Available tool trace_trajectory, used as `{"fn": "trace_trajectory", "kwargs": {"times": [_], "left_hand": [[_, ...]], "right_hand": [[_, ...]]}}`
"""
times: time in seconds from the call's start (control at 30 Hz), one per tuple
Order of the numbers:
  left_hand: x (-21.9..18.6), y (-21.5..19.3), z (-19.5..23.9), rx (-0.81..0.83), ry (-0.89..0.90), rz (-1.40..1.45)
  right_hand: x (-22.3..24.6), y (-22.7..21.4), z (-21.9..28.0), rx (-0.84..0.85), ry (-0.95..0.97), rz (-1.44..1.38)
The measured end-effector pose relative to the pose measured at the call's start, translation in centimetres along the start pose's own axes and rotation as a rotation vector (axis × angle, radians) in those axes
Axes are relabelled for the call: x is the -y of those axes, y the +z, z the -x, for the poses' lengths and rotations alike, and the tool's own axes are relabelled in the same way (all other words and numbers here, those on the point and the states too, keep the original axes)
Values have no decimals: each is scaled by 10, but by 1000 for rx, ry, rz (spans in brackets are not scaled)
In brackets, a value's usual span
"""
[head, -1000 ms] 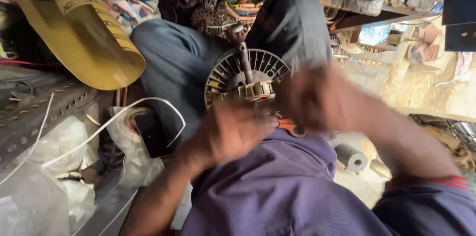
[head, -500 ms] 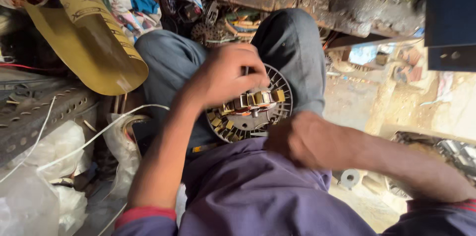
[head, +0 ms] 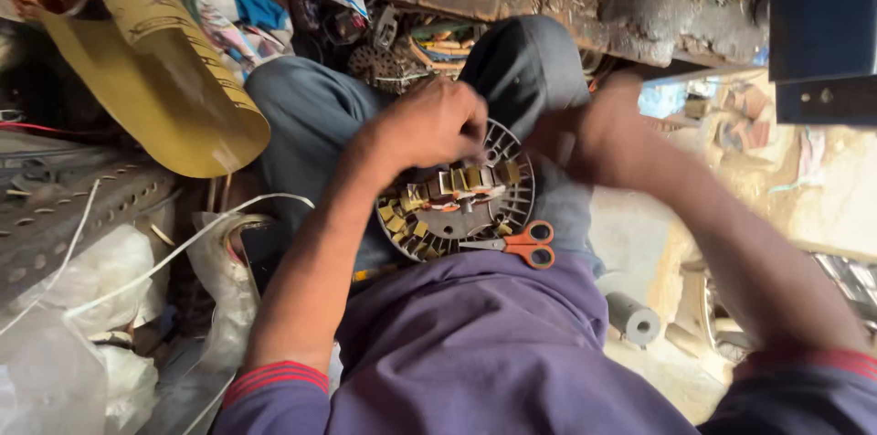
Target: The person inserts small pieces of yellow insulation paper into the slots of an electric motor stator by hand and trims the paper with scissors.
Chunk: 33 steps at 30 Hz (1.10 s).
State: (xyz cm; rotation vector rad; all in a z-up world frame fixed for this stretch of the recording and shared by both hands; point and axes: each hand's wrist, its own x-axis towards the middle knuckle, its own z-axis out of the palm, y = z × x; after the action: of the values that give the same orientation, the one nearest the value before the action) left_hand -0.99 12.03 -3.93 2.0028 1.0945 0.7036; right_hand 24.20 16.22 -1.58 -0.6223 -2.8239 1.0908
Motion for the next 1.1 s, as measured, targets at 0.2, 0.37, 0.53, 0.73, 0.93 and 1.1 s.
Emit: {"fn": "trace_trajectory", "kwargs": {"times": [0.2,0.37,0.53,0.73,0.93,1.1], "left_hand": [[-61,17,87,-419,163,127],[-74,17,82,-609,120,0],[-9,16,23,-280,68,175],[-15,2,54,-290,3,286],[-73,20,95,-410,133,-321],[-21,25,36,-553,80,179]], "right_hand": [[70,14,20,135,-16,-526],[-6,14,-64,-238,23,-254],[-2,-7,2,-222,161,285],[75,22,22,389,-223,-27],[-7,22,-60,-197,-185,-49],[-9,-6,-13,-221,171,322]]}}
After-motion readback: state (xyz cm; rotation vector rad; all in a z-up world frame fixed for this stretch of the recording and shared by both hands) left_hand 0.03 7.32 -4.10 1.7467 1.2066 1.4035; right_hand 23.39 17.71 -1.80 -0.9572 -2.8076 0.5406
